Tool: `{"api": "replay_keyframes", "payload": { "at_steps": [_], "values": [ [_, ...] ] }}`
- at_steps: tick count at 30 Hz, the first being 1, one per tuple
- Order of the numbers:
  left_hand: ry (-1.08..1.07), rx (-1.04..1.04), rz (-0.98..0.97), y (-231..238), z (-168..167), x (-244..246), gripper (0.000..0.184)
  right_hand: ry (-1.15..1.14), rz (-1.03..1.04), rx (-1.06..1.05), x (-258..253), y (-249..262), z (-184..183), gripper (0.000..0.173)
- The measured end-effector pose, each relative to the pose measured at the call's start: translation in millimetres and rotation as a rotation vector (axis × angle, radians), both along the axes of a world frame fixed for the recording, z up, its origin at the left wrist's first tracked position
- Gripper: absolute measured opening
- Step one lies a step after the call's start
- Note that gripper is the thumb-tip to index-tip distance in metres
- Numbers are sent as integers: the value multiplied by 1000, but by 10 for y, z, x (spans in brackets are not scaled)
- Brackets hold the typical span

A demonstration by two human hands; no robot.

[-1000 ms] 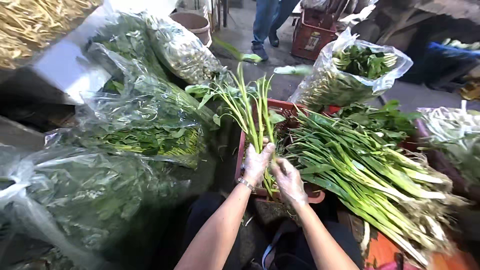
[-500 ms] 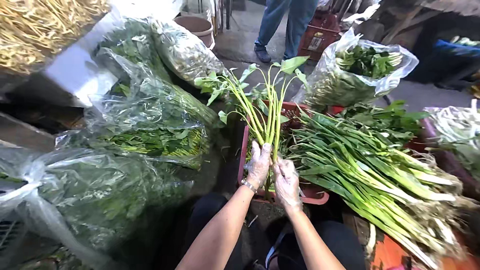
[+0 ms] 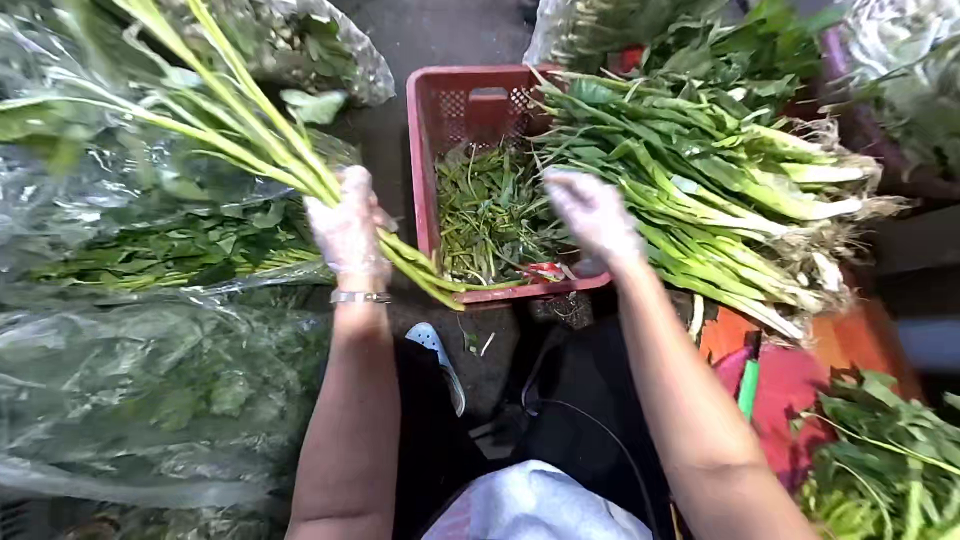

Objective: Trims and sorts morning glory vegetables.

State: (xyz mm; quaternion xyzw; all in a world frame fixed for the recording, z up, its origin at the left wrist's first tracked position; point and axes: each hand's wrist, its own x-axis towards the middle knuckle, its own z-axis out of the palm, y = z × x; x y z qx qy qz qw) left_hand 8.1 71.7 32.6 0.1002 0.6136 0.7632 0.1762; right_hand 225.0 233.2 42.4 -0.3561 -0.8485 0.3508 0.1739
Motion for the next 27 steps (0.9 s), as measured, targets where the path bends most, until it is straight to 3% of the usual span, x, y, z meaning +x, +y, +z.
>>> {"api": "replay_keyframes", "payload": {
  "at_steps": [3, 7, 11, 16, 19, 22, 27],
  "values": [
    [95, -24, 82, -52, 34, -97, 17, 16, -194, -16, 198, 178, 95, 36],
    [91, -54, 73, -69, 79, -9, 19, -16, 83, -77, 27, 33, 58, 32],
    [117, 11, 123, -260, 183, -155, 12, -285, 90, -70, -170, 268, -182, 30],
    [158, 13, 201, -266, 107, -245, 12, -984, 258, -246, -629, 514, -1250, 29],
    [126, 19, 162, -232, 87, -211, 7, -1141, 227, -183, -669, 356, -1755, 38],
    [112, 21, 129, -198, 95, -236, 10, -1136, 214, -186, -677, 386, -1923, 44],
    [146, 27, 45, -223, 34, -307, 9, -509, 8, -265, -795, 962, -1091, 45]
  ]
}}
